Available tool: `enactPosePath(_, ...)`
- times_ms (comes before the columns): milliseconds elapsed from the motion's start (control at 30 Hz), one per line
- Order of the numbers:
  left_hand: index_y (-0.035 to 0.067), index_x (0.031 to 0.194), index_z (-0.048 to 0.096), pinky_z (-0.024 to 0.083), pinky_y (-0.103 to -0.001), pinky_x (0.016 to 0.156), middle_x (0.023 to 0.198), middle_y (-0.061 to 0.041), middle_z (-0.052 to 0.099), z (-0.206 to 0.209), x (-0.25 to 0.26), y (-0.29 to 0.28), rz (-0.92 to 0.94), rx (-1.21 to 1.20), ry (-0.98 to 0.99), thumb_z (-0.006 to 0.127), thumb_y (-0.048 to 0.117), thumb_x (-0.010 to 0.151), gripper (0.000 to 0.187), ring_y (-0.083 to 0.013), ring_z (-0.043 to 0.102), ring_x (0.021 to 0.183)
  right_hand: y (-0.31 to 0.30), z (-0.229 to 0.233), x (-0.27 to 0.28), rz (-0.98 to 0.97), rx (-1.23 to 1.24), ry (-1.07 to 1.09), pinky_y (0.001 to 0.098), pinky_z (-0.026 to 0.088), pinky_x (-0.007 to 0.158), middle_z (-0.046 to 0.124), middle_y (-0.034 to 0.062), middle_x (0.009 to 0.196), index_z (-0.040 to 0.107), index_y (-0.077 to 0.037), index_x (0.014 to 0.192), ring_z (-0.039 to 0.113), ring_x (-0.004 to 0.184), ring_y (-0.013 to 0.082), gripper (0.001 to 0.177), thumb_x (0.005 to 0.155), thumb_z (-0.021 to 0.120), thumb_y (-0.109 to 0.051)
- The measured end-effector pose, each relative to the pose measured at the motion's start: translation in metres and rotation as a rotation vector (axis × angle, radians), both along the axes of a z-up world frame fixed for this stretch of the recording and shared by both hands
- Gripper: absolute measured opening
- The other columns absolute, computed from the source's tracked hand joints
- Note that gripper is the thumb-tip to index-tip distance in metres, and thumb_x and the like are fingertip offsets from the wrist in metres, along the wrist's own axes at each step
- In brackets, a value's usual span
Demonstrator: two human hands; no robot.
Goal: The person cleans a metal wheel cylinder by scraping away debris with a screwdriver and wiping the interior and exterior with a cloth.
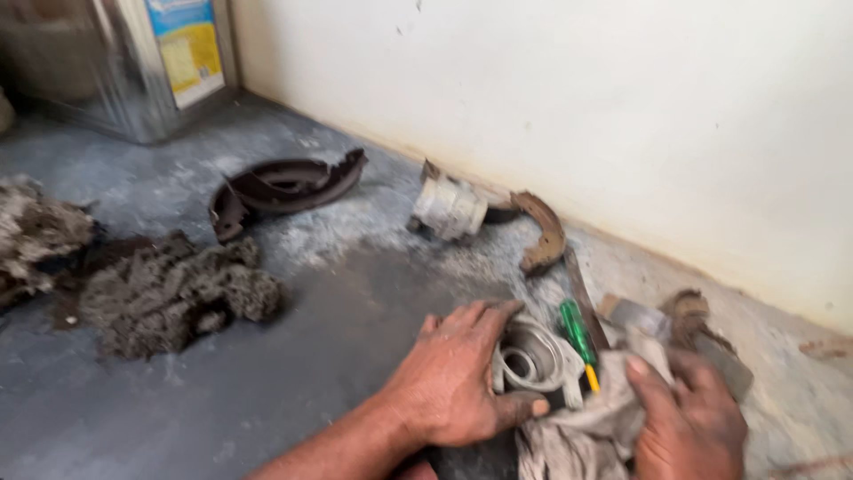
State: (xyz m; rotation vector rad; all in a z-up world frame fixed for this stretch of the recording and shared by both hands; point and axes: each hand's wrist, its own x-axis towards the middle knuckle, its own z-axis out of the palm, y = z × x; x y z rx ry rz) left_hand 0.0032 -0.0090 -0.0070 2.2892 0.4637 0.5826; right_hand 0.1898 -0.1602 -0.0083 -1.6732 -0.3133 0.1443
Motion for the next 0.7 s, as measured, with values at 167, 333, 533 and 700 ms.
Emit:
enactPosePath(167,0.011,0.158,0.033,0.026,-0.064,0.113,0.148,-0.018,0.045,0.007,-0.003,0.0,-0.015,-0.077,0.149,0.074,0.057,0.076,0.103,-0.0395,0.042,0.14,0.003,0.006,-0.018,0.128,-0.128,-0.32,0.0301,0.06,0.07,0.08,0.0174,0.093,0.076,0.003,0.111,0.076,0.08,0.0178,0.025,0.087,0.072,-0.003)
enactPosePath(333,0.015,0.157,0.035,0.029,-0.066,0.111,0.146,-0.02,0.043,0.009,-0.001,0.0,0.014,-0.12,0.216,0.068,0.074,0.07,0.11,-0.0427,0.043,0.138,0.001,0.006,-0.02,0.04,-0.282,-0.306,0.0389,0.057,0.063,0.075,0.0207,0.08,0.074,0.005,0.098,0.071,0.072,0.0232,0.012,0.091,0.077,-0.003)
enactPosePath(533,0.01,0.163,0.031,0.022,-0.07,0.112,0.16,-0.024,0.033,-0.013,0.004,0.007,-0.074,-0.085,0.081,0.067,0.081,0.074,0.12,-0.0491,0.033,0.146,0.002,-0.004,-0.013,0.167,0.04,-0.349,0.0317,0.062,0.077,0.074,0.018,0.095,0.068,0.005,0.093,0.074,0.087,0.0189,0.01,0.086,0.074,0.003)
enactPosePath(700,0.013,0.166,0.024,0.025,-0.066,0.117,0.15,-0.023,0.044,-0.01,0.003,0.004,-0.053,-0.164,0.2,0.064,0.085,0.061,0.134,-0.0436,0.04,0.144,0.009,0.002,-0.017,0.121,-0.04,-0.264,0.0333,0.063,0.066,0.074,0.0248,0.083,0.066,0.007,0.097,0.075,0.075,0.0228,0.01,0.089,0.072,0.002)
